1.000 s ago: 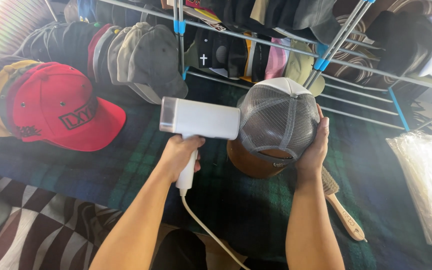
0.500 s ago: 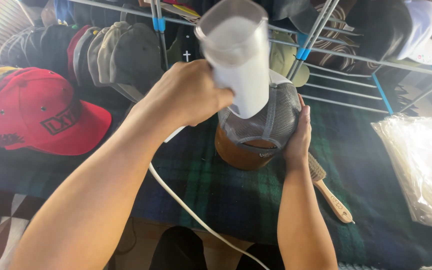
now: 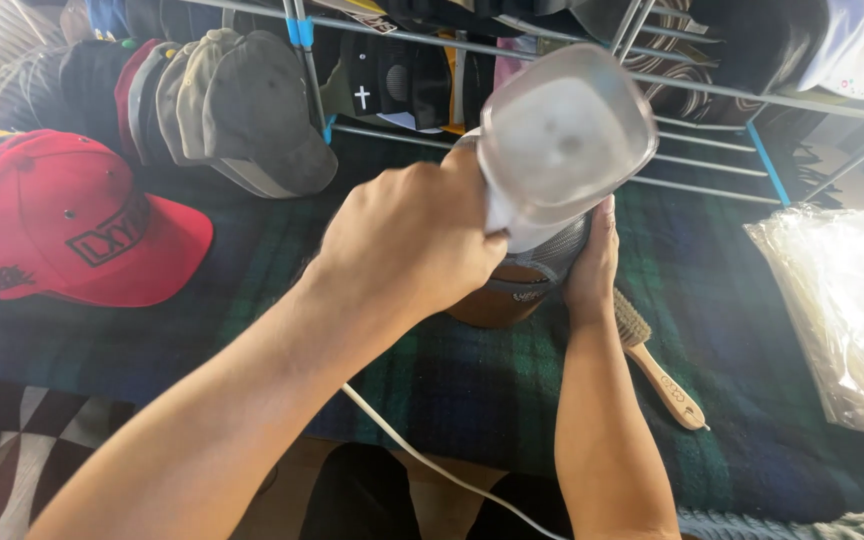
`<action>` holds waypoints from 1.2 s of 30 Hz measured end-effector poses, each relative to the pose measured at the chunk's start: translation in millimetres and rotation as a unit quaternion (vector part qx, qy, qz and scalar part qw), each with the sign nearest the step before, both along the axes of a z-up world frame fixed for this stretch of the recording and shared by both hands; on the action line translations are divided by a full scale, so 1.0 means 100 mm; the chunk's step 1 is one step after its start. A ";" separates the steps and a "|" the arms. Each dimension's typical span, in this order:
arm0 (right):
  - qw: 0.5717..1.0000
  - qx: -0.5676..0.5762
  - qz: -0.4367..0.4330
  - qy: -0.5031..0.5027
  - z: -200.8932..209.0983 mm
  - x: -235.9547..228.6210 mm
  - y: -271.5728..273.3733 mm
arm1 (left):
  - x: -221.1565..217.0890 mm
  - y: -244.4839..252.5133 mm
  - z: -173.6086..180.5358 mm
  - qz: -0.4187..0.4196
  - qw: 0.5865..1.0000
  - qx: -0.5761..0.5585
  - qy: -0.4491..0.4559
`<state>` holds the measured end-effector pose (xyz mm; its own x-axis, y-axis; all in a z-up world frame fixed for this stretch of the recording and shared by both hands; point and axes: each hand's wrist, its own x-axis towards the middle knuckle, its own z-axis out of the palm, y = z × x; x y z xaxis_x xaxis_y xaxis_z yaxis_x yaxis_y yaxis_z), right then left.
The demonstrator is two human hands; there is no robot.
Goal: Using a hair dryer and a brush to heat-treat and shape a baseball cap on a head form.
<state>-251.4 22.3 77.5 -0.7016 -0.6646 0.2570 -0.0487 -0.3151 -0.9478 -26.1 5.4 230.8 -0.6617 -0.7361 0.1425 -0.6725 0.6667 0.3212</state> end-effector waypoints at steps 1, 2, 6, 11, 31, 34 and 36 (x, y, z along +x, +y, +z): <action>1.000 0.001 0.002 0.000 -0.01 0.00 0.00 | 0.06 0.02 -0.06 0.002 1.000 0.001 0.000; 1.000 -0.003 0.015 -0.017 -0.01 -0.01 0.00 | 0.12 0.03 -0.11 0.019 0.999 0.026 0.025; 0.998 -0.037 0.052 -0.002 0.03 0.04 0.01 | 0.29 -0.07 -0.90 0.047 0.981 -0.112 0.152; 0.990 -0.095 0.032 0.097 -0.05 0.18 0.04 | 0.26 0.04 -1.35 0.151 0.930 -0.106 0.316; 0.989 -0.101 0.051 0.095 -0.10 0.09 -0.02 | 0.21 0.34 -1.67 0.249 0.874 0.153 0.388; 0.989 -0.103 0.049 0.096 -0.06 0.13 0.00 | 0.23 0.34 -1.69 0.261 0.860 0.188 0.397; 0.989 -0.089 0.046 0.106 -0.04 0.17 0.03 | 0.26 0.34 -1.72 0.271 0.843 0.226 0.405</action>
<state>-234.2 25.5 73.9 -0.5588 -0.6536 0.5105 -0.2030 -0.4891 -0.8483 0.1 39.8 58.8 -0.0310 -0.9995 0.0087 -0.2775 0.0170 0.9606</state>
